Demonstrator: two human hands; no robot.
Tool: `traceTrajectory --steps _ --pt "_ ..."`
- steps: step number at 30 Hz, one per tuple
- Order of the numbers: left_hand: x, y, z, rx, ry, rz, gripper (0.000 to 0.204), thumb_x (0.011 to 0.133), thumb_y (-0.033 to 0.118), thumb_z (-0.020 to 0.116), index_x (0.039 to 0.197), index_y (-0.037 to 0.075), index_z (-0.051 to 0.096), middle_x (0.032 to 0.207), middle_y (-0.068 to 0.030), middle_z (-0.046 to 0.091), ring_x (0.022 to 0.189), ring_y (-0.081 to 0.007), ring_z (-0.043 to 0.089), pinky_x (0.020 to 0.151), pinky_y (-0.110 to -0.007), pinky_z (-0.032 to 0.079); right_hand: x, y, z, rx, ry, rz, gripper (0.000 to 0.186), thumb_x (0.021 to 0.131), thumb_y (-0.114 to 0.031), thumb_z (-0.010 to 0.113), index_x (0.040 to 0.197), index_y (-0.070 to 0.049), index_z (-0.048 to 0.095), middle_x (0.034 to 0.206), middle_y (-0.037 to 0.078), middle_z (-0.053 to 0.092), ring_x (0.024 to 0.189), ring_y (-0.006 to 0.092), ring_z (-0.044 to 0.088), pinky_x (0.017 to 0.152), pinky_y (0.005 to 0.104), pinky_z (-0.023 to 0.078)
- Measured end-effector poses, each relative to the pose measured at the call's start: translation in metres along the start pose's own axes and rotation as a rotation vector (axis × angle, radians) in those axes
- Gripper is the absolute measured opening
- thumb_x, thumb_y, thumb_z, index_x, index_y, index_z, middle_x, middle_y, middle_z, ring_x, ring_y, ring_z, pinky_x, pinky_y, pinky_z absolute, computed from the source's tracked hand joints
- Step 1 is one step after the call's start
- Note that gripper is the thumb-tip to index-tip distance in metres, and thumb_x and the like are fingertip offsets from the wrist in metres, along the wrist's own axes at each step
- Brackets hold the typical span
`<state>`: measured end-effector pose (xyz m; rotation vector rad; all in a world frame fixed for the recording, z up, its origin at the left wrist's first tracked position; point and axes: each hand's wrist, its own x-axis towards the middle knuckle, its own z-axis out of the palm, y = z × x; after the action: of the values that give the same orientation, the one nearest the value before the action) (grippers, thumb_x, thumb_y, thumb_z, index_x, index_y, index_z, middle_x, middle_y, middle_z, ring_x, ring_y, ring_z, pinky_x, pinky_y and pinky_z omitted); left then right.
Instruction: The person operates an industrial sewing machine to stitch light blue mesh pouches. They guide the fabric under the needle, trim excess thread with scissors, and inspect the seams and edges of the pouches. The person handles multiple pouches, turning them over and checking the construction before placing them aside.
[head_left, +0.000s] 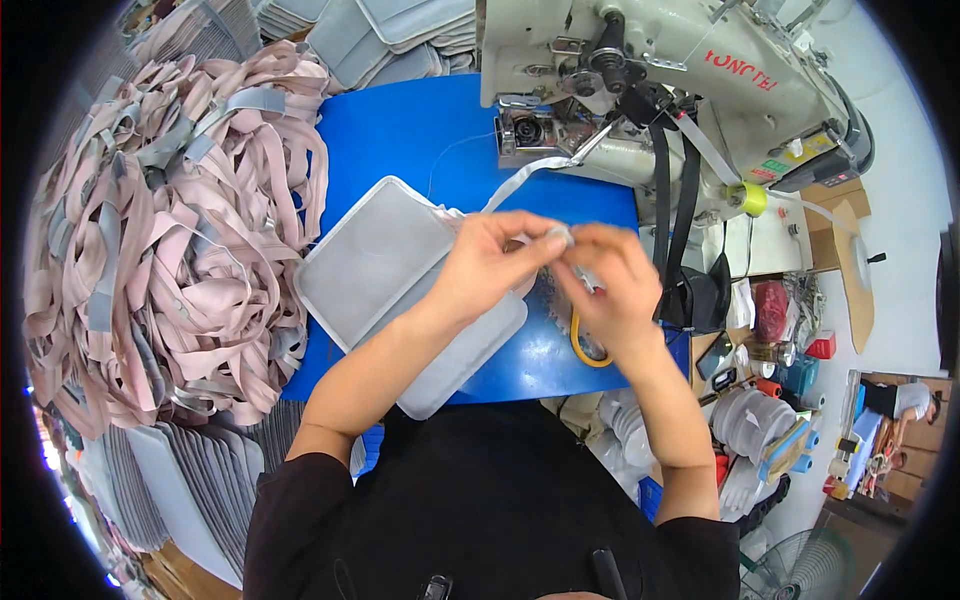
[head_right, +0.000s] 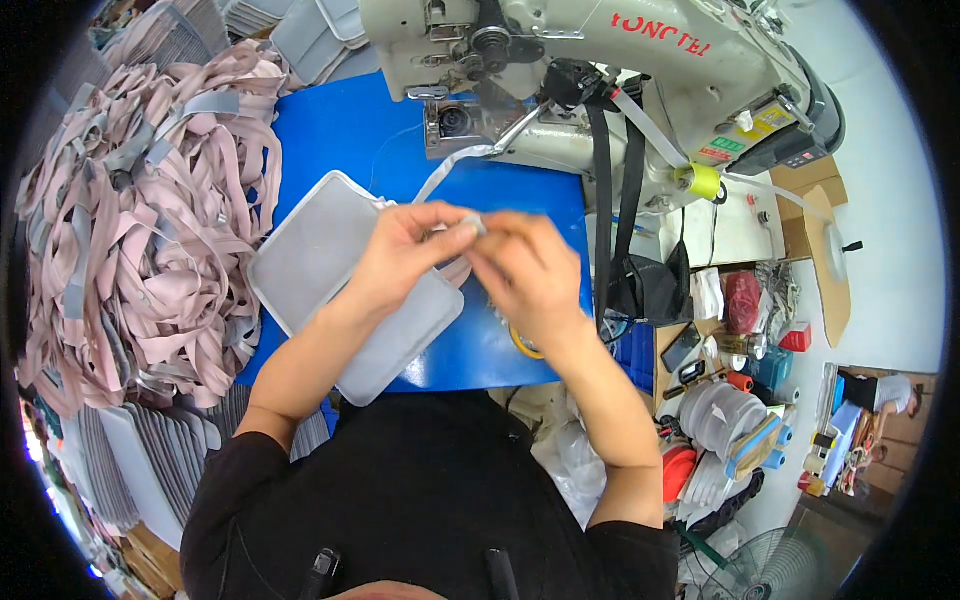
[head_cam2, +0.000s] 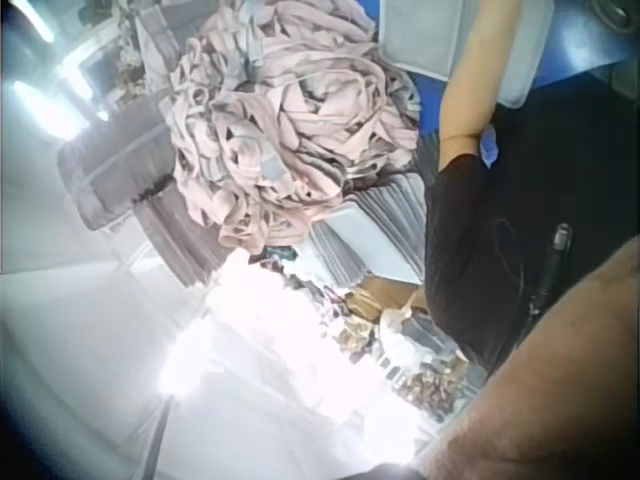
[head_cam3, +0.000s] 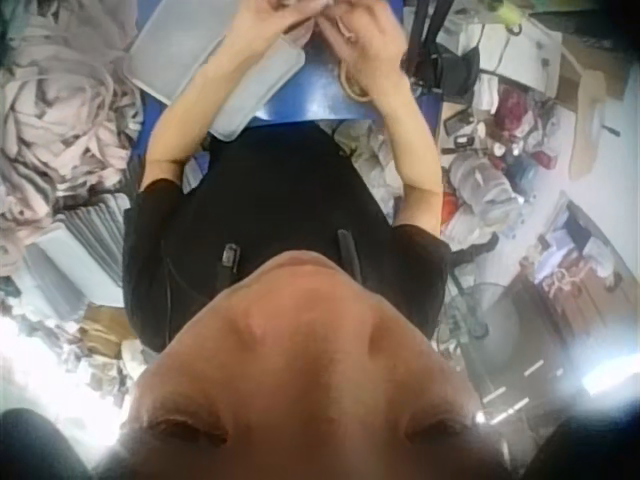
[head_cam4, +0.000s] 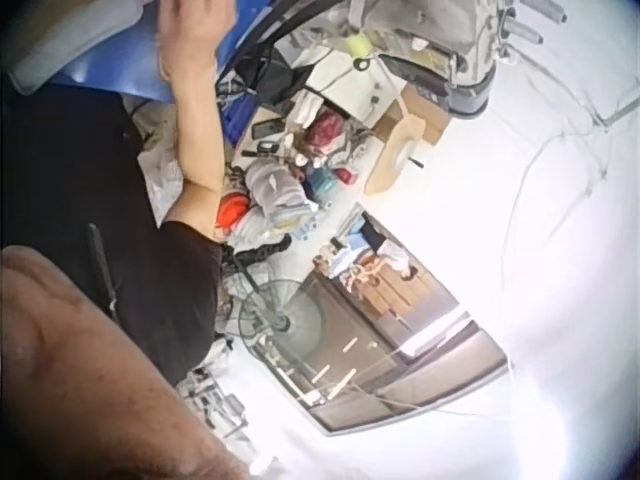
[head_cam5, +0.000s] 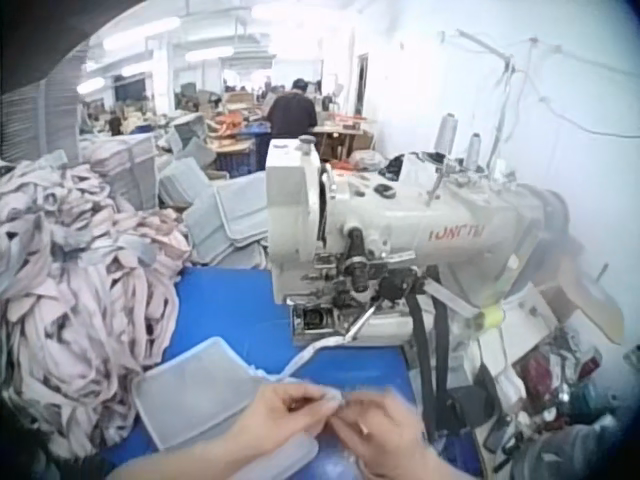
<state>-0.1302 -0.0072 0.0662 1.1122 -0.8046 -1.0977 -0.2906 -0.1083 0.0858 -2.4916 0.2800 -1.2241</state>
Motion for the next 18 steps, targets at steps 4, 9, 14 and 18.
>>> traceTrajectory --steps 4,9,14,18 --pt "0.021 0.009 -0.015 -0.049 0.094 0.049 0.023 0.102 0.020 0.070 0.115 0.002 0.077 0.089 0.0031 0.073 0.062 0.0015 0.043 0.053 -0.019 0.029 0.035 0.019 0.018 -0.069 0.011 -0.044 0.026 0.072 -0.006 0.086 0.090 -0.008 0.068 0.101 0.006 0.073 0.086 0.0263 0.069 0.071 0.0355 0.056" --pt "0.056 -0.002 -0.033 0.089 0.278 0.235 0.025 0.104 0.022 0.067 0.117 0.001 0.076 0.091 0.0001 0.075 0.069 -0.0008 0.054 0.058 -0.019 0.037 0.076 0.044 0.042 -0.281 0.040 -0.024 0.020 0.078 -0.007 0.084 0.092 -0.010 0.071 0.104 0.004 0.077 0.090 0.0249 0.070 0.076 0.0357 0.055" --pt "0.060 -0.015 -0.044 0.333 0.348 0.224 0.021 0.103 0.018 0.068 0.110 0.001 0.077 0.087 -0.0040 0.076 0.079 -0.0061 0.065 0.068 -0.024 0.048 0.087 0.055 0.064 -0.413 0.037 -0.042 0.014 0.083 -0.014 0.081 0.093 -0.012 0.072 0.097 0.000 0.075 0.089 0.0230 0.065 0.075 0.0375 0.046" --pt "0.052 -0.013 -0.045 0.442 0.315 0.176 0.019 0.103 0.017 0.066 0.107 0.002 0.076 0.084 -0.0026 0.075 0.072 -0.0037 0.061 0.062 -0.022 0.044 0.088 0.048 0.066 -0.469 -0.055 -0.010 0.015 0.084 -0.014 0.080 0.098 -0.014 0.074 0.096 -0.003 0.074 0.095 0.0215 0.064 0.080 0.0383 0.042"
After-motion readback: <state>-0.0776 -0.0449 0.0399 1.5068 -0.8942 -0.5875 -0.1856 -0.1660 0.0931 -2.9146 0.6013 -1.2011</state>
